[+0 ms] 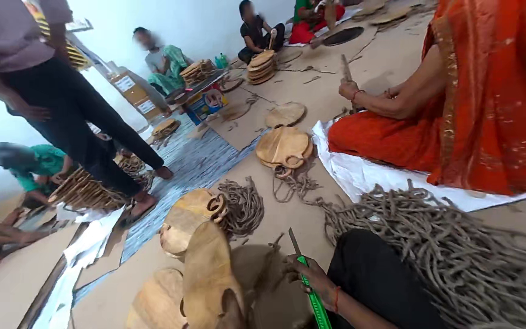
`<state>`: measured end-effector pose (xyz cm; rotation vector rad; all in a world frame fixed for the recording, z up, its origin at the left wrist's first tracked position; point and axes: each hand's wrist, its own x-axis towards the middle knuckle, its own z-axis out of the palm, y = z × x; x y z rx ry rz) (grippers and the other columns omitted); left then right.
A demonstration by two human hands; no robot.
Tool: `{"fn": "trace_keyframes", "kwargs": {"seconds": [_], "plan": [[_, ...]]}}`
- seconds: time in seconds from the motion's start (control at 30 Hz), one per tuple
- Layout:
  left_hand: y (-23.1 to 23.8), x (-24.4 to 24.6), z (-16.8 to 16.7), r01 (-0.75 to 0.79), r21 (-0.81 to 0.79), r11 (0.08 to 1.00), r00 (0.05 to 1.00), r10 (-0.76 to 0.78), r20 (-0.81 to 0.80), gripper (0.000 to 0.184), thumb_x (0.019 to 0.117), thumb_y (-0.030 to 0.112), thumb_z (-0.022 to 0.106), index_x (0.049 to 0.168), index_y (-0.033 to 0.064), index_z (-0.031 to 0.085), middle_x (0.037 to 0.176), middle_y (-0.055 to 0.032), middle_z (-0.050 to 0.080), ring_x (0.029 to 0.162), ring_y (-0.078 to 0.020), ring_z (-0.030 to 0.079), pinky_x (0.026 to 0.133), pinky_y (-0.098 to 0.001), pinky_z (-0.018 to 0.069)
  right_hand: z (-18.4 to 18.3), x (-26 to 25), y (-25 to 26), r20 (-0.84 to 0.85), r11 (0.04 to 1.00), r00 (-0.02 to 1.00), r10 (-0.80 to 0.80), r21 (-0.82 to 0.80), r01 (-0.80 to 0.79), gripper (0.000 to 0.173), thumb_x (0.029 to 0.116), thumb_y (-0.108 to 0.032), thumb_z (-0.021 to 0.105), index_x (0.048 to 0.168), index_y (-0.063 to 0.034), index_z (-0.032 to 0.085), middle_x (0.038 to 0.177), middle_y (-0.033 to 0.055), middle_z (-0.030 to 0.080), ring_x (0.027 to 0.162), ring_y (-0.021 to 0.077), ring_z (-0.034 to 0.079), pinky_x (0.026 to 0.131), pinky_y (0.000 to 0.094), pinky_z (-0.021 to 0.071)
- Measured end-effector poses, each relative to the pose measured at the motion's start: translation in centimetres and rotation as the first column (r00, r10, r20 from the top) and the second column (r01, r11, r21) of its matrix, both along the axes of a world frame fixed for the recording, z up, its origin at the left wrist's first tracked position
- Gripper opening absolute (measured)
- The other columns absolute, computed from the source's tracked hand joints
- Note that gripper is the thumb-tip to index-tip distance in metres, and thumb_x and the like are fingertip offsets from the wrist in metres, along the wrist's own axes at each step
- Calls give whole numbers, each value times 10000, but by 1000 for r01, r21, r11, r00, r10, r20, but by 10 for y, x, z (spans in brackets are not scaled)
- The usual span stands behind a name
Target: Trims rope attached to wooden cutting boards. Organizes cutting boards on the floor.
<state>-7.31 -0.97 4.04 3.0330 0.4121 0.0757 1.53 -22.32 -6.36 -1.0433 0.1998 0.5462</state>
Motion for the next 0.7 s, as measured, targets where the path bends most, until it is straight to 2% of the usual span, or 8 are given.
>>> {"fn": "trace_keyframes", "kwargs": {"seconds": [0.1,0.17,0.23,0.3,0.37,0.47,0.57,0.7], "plan": [[-50,-1,-8,315,-92,945,943,-322,-85,344,945,301,654,1034,-20,740,894,-196,758,888,-398,747,833,-585,576,0,-3,-7,-40,990,991,-130,-66,127,383,1067,-355,552,1343,-91,584,1076,78,767,668,80,661,477,198,414],[-69,7,-38,537,-127,834,837,-545,-37,306,964,281,647,991,-8,743,854,-165,758,836,-342,756,850,-537,583,1,-3,-13,-75,944,967,-242,-247,217,439,1014,-394,643,1290,-64,557,942,63,655,620,96,550,507,242,438],[-83,15,-68,690,-61,721,724,-688,52,268,979,256,620,899,28,737,772,-122,739,743,-284,747,789,-484,600,1,0,-19,-130,888,933,-335,-373,267,616,912,-343,792,1337,5,513,1036,143,605,777,187,563,648,354,485],[-85,24,-80,742,-46,669,667,-729,154,252,949,263,649,843,46,720,718,-101,719,677,-251,727,755,-448,593,0,3,-21,-114,854,915,-388,-417,310,599,880,-269,826,1319,19,537,1074,168,626,856,222,604,707,393,514],[-79,27,-86,773,-52,632,621,-739,260,310,941,366,686,866,68,730,746,-72,731,692,-217,725,769,-416,588,1,2,-21,-110,831,887,-449,-415,369,488,887,-211,813,1248,28,587,1027,159,642,844,219,610,698,384,511],[-60,27,-81,774,-83,627,607,-700,376,378,934,449,714,1038,87,752,961,-67,766,943,-258,733,927,-470,559,6,7,-20,-156,816,825,-544,-329,476,390,923,-162,758,1233,11,596,1007,145,649,828,213,618,686,372,514],[-44,28,-75,648,-275,710,733,-483,479,232,952,224,702,1106,57,750,1121,-99,757,1100,-329,693,971,-542,529,14,28,-27,-89,790,806,-586,-283,543,420,961,-195,707,1310,-12,562,1041,135,662,841,196,641,669,353,531],[-37,50,-91,342,-615,711,929,-158,334,339,960,98,648,1276,-24,665,1178,-152,731,1101,-321,702,991,-520,550,35,112,-41,65,763,801,-595,-267,589,420,1007,-226,649,1349,-16,524,1064,130,635,870,183,621,727,354,532]]}}
